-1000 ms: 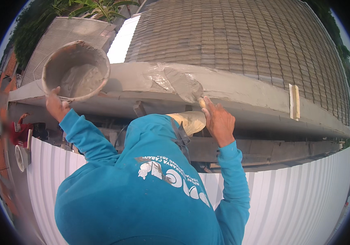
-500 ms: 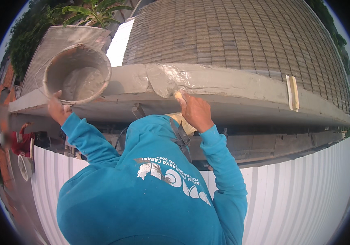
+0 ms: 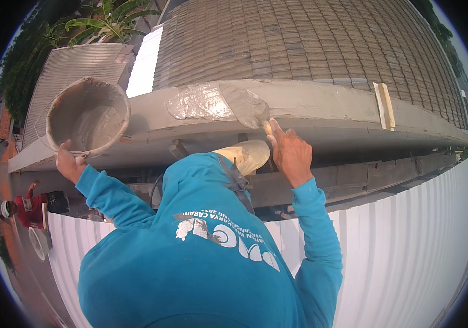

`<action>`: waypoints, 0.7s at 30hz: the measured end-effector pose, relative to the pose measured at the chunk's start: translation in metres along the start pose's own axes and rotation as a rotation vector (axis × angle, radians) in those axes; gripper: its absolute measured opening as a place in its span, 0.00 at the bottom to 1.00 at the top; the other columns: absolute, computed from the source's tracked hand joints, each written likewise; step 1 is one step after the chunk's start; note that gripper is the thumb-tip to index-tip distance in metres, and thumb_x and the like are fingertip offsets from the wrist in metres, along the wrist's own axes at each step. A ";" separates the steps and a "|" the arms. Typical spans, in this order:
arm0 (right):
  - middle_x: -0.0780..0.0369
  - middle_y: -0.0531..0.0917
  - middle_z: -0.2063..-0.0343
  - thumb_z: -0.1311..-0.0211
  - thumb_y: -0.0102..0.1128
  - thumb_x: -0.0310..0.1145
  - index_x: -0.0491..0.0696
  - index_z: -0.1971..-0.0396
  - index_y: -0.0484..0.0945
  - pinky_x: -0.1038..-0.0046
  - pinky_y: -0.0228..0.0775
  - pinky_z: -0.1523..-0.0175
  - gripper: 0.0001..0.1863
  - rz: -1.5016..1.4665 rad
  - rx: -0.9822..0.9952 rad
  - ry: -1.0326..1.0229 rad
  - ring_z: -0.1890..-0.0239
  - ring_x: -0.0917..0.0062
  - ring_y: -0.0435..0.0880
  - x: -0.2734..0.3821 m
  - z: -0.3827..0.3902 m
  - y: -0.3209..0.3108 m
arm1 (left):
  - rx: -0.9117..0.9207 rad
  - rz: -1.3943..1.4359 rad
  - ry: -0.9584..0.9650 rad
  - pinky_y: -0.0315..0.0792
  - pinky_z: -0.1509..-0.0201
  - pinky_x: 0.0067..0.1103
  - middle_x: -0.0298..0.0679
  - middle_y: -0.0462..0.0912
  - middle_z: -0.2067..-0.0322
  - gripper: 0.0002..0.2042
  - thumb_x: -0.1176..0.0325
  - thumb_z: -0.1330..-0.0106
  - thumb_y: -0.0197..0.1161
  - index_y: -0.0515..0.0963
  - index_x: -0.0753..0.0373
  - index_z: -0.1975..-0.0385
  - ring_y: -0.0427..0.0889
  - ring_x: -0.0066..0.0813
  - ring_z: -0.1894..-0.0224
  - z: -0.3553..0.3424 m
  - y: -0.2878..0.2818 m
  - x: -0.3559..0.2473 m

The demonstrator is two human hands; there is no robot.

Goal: The person applies wet cement to a roof edge using a trowel and a bucket, then smooths the surface with a wooden float. The person repeatedly scoops cement, spreads it along the edge, and levels the finish while working on a sloped tiled roof.

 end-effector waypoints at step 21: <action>0.53 0.84 0.70 0.33 0.56 0.45 0.62 0.43 0.79 0.56 0.76 0.63 0.20 0.187 -0.147 0.505 0.68 0.53 0.84 -0.205 0.083 -0.050 | 0.192 -0.104 0.137 0.71 0.55 0.28 0.41 0.74 0.62 0.09 0.77 0.51 0.65 0.82 0.73 0.70 0.76 0.34 0.62 -0.032 0.015 0.000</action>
Point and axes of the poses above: each hand's wrist, its own z-axis away from the middle knuckle, its own y-axis out of the palm, x = y × z, the point moved 10 cm from there along -z, towards the middle knuckle
